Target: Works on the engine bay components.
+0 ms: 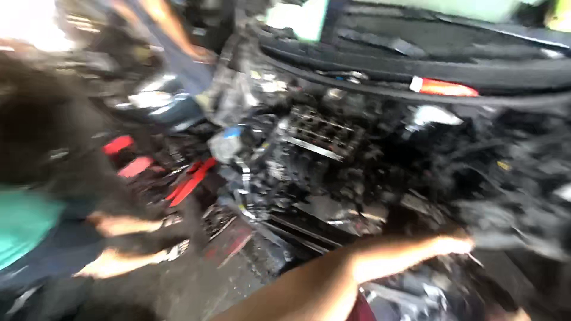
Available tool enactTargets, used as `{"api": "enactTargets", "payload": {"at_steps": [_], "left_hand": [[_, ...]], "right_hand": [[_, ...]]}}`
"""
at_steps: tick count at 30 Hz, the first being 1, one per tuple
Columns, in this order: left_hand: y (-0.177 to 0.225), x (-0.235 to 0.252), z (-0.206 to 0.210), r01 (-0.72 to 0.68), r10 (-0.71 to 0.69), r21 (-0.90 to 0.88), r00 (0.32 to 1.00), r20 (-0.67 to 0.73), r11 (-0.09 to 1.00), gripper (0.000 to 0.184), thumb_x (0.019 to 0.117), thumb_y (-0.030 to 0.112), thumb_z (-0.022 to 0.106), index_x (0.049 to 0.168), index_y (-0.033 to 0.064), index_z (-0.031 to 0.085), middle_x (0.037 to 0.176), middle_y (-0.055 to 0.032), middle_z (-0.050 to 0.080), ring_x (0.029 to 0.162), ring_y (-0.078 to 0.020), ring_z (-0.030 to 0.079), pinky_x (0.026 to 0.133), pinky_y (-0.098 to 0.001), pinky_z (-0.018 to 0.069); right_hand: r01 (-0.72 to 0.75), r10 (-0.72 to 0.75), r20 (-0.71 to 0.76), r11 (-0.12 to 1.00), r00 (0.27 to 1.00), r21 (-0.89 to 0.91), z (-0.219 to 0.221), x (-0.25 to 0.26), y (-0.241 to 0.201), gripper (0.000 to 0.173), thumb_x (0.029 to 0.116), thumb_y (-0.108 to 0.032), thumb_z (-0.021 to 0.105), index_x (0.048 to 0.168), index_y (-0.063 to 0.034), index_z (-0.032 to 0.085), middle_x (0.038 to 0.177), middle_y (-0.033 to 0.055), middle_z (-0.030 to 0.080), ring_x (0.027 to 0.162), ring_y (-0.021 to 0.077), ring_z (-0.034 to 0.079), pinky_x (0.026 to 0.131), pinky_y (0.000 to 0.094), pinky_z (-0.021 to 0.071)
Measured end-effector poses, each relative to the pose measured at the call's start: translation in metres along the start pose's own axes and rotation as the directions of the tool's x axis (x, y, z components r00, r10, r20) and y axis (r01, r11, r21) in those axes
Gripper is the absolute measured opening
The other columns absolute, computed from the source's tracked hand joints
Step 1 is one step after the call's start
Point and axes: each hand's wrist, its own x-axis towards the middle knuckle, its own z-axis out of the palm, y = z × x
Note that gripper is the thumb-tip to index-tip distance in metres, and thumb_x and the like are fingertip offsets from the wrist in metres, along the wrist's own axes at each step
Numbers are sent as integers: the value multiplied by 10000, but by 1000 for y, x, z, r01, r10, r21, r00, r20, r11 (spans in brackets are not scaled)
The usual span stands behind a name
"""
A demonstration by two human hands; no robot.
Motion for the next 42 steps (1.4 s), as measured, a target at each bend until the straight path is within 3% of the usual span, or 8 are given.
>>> {"api": "enactTargets", "payload": {"at_steps": [3,7,16,19,22,30,36,42], "left_hand": [[14,7,13,83,-83,-60,997,-3,995,414,1081,225,475,1337,-90,558,1317,-290,601,1223,-369,598,1030,-532,482],[21,16,36,164,-178,-211,983,-50,964,419,1090,278,481,1350,-46,534,1192,-244,638,1008,-301,678,858,-455,574],[26,0,68,33,-36,40,998,53,999,436,1084,259,504,1341,-91,547,1338,-290,591,1273,-362,578,1070,-508,458],[19,-4,71,-89,56,267,990,127,960,433,1078,227,491,1375,-85,529,1353,-281,592,1293,-362,575,1083,-506,454],[9,1,65,-185,91,434,969,228,882,412,1056,232,506,1345,-56,563,1324,-260,612,1266,-368,592,1043,-550,475],[-17,27,-1,-32,-69,560,985,158,828,366,1039,266,556,1199,-52,637,1223,-269,645,1172,-398,626,960,-616,488],[-69,45,-14,-45,-1,155,959,284,987,674,977,238,702,1551,52,402,1548,-207,460,1419,-316,464,1168,-492,377],[-79,36,1,-85,158,-222,928,338,971,435,974,90,658,1380,-30,559,1346,-175,601,1197,-176,585,1050,-338,466]], "right_hand": [[-162,179,-81,970,980,179,9,18,-5,367,946,-27,665,1295,70,604,1224,198,684,1111,227,676,1005,411,552],[-233,272,-27,866,962,442,11,20,-18,341,1116,-210,401,1209,44,609,967,61,690,827,69,664,771,273,578],[-276,197,196,773,960,571,19,-11,-9,522,1126,-326,114,1067,-70,566,714,-59,667,596,19,616,569,194,538],[-225,170,164,872,972,434,19,-19,-11,246,1053,-137,398,1185,24,529,778,-33,624,632,8,598,606,188,532],[-160,121,191,965,974,207,16,-13,-9,335,943,-73,653,1236,70,578,945,65,665,770,56,625,736,261,551],[-145,100,177,953,979,264,18,-11,-12,220,905,-36,590,1100,26,672,896,34,735,754,65,688,735,264,592],[-134,80,155,915,985,381,15,-17,-22,271,869,19,580,1134,48,634,906,41,733,773,74,702,744,267,610],[-131,100,116,946,988,297,17,-24,-25,238,965,-55,604,1172,58,640,966,67,712,839,59,679,808,271,589]]}}
